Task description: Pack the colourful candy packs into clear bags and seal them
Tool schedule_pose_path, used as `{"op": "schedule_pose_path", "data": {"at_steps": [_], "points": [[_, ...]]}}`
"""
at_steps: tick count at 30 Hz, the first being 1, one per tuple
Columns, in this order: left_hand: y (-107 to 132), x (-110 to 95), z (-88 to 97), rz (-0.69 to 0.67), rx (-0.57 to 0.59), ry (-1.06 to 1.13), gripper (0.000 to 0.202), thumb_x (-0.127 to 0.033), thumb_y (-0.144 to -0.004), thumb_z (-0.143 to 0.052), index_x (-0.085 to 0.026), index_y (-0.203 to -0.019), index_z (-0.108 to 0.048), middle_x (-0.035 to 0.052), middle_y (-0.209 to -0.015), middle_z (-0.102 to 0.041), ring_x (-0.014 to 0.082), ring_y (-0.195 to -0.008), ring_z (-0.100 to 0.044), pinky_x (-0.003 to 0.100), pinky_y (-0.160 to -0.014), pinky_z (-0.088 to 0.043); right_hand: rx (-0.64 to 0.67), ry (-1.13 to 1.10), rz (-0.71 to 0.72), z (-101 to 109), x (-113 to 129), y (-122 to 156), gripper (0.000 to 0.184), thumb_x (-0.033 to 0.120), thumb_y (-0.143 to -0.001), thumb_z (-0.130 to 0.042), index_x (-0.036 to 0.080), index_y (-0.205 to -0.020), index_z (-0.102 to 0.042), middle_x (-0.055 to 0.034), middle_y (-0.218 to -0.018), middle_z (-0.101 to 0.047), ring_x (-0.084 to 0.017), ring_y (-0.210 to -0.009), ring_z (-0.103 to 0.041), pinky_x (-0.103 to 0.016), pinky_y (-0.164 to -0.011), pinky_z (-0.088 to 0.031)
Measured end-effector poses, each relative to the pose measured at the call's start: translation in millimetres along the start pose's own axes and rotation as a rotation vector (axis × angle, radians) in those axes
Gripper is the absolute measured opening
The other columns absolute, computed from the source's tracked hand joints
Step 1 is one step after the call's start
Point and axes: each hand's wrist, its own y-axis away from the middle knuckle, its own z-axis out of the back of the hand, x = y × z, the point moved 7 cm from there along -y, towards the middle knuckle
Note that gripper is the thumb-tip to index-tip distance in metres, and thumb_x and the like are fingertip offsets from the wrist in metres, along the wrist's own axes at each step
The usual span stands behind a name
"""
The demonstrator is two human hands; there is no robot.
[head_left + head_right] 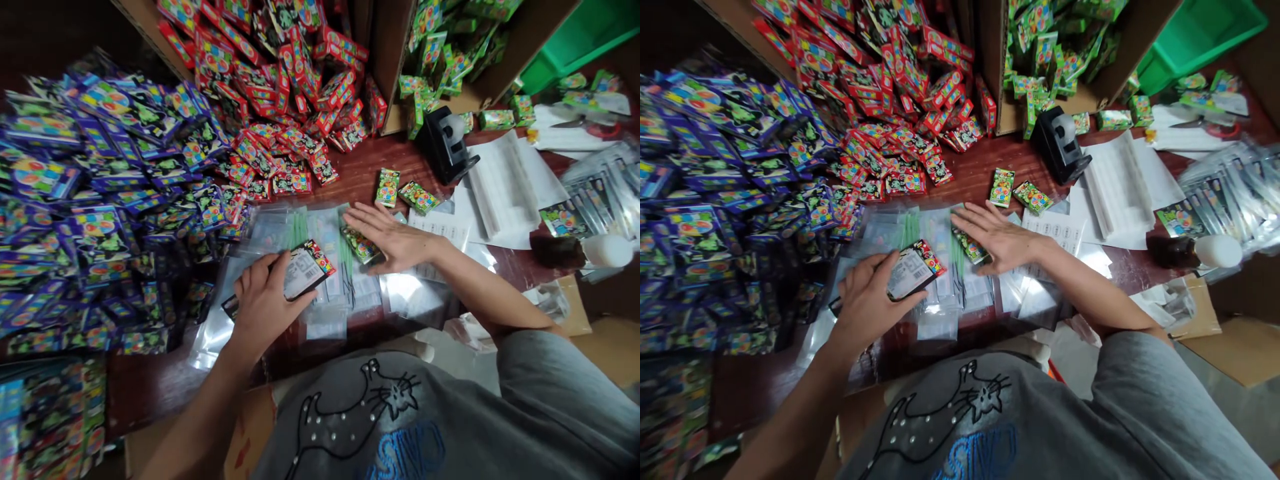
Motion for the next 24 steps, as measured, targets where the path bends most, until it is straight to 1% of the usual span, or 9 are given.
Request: {"op": "schedule_pose_path", "data": {"at_steps": [2,4,8,11,15,17,20,22,24], "points": [[-1.1,-3.8,0.3,-0.027,-0.015,-0.006,0.085,-0.051,-0.082,-0.087,-0.028,-0.158,-0.056,0.018,-0.15,-0.066,0.0468,-0.136,-0.06,0.062,-0.116,-0.045,-0.025,0.019,-0.004,3.3,1.0,0.4,0.104,0.048,-0.088,-0.088,0.024,-0.174,-0.035,-0.0218,-0.171,-0.049,-0.042,-0.163,-0.04,-0.079,-0.134,-0.007],[-2.5,-13.5,1.8,-0.067,-0.034,0.002,0.083,-0.05,-0.082,-0.086,-0.026,-0.156,-0.057,0.0171,-0.148,-0.068,0.0444,-0.133,-0.063,0.06,-0.116,-0.045,-0.053,0.005,0.055,5.0,12.0,-4.3,0.087,0.048,-0.089,-0.087,0.023,-0.164,-0.051,-0.0193,-0.157,-0.063,-0.038,-0.15,-0.055,-0.078,-0.134,-0.013],[-1.1,-38.5,13.2,-0.171,-0.1,0.022,0.078,-0.048,-0.087,-0.082,-0.021,-0.155,-0.058,0.0193,-0.147,-0.068,0.0427,-0.132,-0.066,0.059,-0.12,-0.045,-0.063,-0.03,0.191,12.0,35.8,-15.0,0.074,0.05,-0.093,-0.085,0.022,-0.157,-0.06,-0.0179,-0.153,-0.064,-0.035,-0.142,-0.059,-0.069,-0.13,-0.034],[3.6,-48.6,19.6,-0.166,-0.08,0.086,0.084,-0.048,-0.086,-0.085,-0.023,-0.16,-0.054,0.018,-0.149,-0.065,0.0407,-0.135,-0.065,0.056,-0.118,-0.05,-0.085,-0.064,0.238,30.6,41.2,-16.3,0.07,0.049,-0.098,-0.081,0.023,-0.159,-0.059,-0.0177,-0.154,-0.062,-0.033,-0.141,-0.059,-0.059,-0.122,-0.047],[7.4,-44.2,12.2,0.022,-0.012,0.299,0.105,-0.055,-0.076,-0.094,-0.027,-0.165,-0.046,0.0161,-0.15,-0.063,0.0405,-0.139,-0.064,0.055,-0.113,-0.057,-0.223,-0.148,0.162,57.3,39.1,-16.1,0.074,0.062,-0.096,-0.079,0.028,-0.159,-0.06,-0.0151,-0.152,-0.058,-0.031,-0.141,-0.057,-0.053,-0.12,-0.05],[6.8,-42.0,3.0,0.093,0.0,0.476,0.087,-0.056,-0.087,-0.086,-0.028,-0.161,-0.051,0.0153,-0.147,-0.066,0.038,-0.137,-0.066,0.056,-0.113,-0.058,-0.259,-0.228,0.126,58.4,40.8,-17.0,0.073,0.067,-0.094,-0.079,0.029,-0.155,-0.064,-0.0126,-0.144,-0.06,-0.028,-0.135,-0.059,-0.051,-0.117,-0.052],[3.9,-43.4,-11.1,0.147,0.021,0.762,0.051,-0.049,-0.107,-0.061,-0.027,-0.153,-0.057,0.0131,-0.134,-0.074,0.029,-0.123,-0.074,0.049,-0.107,-0.061,-0.317,-0.348,0.064,53.5,38.0,-18.3,0.057,0.063,-0.101,-0.073,0.029,-0.147,-0.071,-0.0099,-0.133,-0.064,-0.025,-0.128,-0.061,-0.05,-0.117,-0.053],[1.9,-44.0,-15.1,0.178,0.007,0.906,0.057,-0.046,-0.106,-0.061,-0.027,-0.159,-0.049,0.0106,-0.124,-0.076,0.0238,-0.108,-0.077,0.042,-0.097,-0.065,-0.405,-0.411,0.009,54.5,27.8,-17.7,0.053,0.061,-0.104,-0.07,0.028,-0.146,-0.071,-0.0092,-0.133,-0.066,-0.025,-0.131,-0.061,-0.053,-0.121,-0.049],[0.2,-45.1,-16.8,0.187,0.013,1.011,0.074,-0.043,-0.1,-0.071,-0.029,-0.166,-0.04,0.009,-0.124,-0.075,0.0204,-0.099,-0.077,0.037,-0.088,-0.067,-0.51,-0.51,-0.049,58.9,12.9,-16.0,0.064,0.063,-0.099,-0.077,0.028,-0.151,-0.065,-0.0084,-0.137,-0.066,-0.025,-0.132,-0.061,-0.052,-0.123,-0.049]]}}
